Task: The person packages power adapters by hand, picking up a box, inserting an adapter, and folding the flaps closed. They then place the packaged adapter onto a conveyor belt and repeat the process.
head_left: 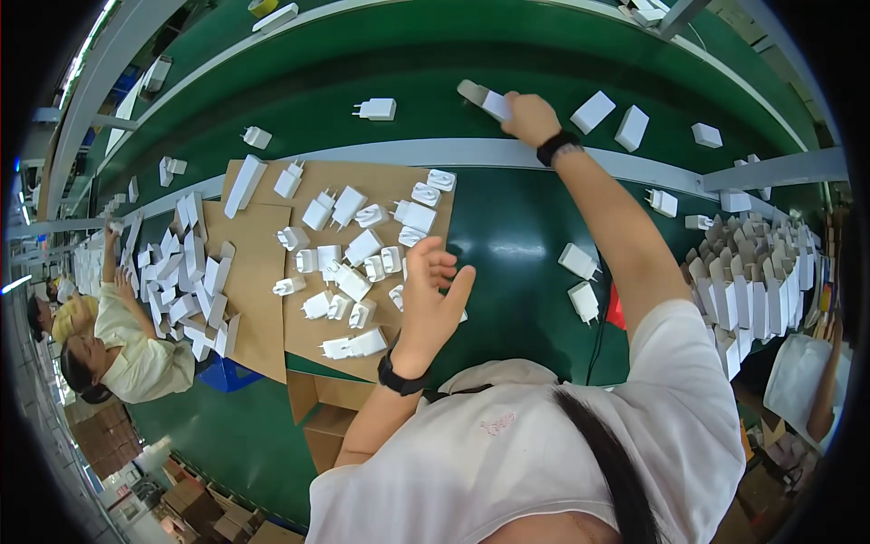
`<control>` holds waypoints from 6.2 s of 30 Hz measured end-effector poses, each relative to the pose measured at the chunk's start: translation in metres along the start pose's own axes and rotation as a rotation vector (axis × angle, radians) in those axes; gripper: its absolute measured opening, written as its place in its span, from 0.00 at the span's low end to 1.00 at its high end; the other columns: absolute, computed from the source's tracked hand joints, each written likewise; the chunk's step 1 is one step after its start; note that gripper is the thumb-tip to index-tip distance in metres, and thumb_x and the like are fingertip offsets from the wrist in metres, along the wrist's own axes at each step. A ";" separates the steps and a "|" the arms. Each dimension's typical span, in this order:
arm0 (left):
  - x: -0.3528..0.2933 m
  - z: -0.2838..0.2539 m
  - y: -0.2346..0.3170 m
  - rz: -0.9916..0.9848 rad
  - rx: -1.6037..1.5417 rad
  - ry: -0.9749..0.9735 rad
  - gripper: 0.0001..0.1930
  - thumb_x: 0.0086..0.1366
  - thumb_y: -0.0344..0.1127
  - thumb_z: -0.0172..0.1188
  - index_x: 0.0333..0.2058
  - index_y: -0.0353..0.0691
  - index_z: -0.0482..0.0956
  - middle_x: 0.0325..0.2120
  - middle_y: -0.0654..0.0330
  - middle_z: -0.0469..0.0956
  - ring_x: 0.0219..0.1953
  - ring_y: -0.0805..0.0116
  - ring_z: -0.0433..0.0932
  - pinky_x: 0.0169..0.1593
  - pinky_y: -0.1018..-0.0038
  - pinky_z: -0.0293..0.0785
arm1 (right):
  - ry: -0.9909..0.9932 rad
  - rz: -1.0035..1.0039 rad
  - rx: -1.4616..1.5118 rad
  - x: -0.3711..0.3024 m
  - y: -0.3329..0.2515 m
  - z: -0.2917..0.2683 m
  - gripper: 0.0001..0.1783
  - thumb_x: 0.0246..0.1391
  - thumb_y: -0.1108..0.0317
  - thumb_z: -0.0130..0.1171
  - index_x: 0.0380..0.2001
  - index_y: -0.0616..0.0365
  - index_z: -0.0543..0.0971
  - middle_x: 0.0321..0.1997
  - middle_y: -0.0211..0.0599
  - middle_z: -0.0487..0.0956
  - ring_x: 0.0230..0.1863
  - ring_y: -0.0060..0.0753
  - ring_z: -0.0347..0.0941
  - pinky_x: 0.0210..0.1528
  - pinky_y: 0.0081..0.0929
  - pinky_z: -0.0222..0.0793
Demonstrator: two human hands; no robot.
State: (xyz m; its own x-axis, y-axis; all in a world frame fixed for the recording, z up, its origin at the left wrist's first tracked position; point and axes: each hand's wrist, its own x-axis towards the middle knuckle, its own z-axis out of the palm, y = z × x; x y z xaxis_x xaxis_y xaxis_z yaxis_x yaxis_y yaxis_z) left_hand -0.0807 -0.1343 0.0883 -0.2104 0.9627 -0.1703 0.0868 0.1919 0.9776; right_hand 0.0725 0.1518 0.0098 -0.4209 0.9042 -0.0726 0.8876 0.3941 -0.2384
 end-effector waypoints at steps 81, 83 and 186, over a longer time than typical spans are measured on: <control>-0.081 -0.004 0.042 0.245 0.291 0.051 0.34 0.38 0.40 0.70 0.42 0.38 0.59 0.27 0.49 0.72 0.28 0.55 0.76 0.31 0.69 0.72 | 0.052 -0.526 0.871 -0.268 -0.107 -0.135 0.07 0.45 0.73 0.60 0.31 0.56 0.80 0.48 0.39 0.75 0.50 0.33 0.66 0.48 0.27 0.63; -0.085 -0.001 0.043 0.279 0.177 0.062 0.35 0.38 0.40 0.69 0.44 0.39 0.59 0.26 0.50 0.73 0.26 0.57 0.76 0.30 0.70 0.71 | 0.251 -0.619 0.824 -0.265 -0.102 -0.133 0.10 0.49 0.68 0.57 0.35 0.55 0.80 0.52 0.43 0.72 0.54 0.35 0.64 0.51 0.28 0.60; -0.081 -0.118 0.043 0.025 -0.826 0.346 0.28 0.44 0.17 0.60 0.44 0.41 0.59 0.43 0.57 0.66 0.47 0.64 0.67 0.51 0.69 0.65 | -0.470 -0.465 1.332 -0.141 -0.166 -0.157 0.32 0.40 0.65 0.66 0.47 0.57 0.61 0.37 0.33 0.74 0.35 0.20 0.70 0.35 0.15 0.64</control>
State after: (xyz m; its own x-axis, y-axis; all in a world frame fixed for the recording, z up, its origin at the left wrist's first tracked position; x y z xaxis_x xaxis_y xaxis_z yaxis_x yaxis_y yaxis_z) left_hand -0.1748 -0.2265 0.1590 -0.5114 0.8276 -0.2314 -0.6051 -0.1556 0.7808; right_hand 0.0138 -0.0153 0.2117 -0.8624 0.5058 0.0208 -0.0508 -0.0456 -0.9977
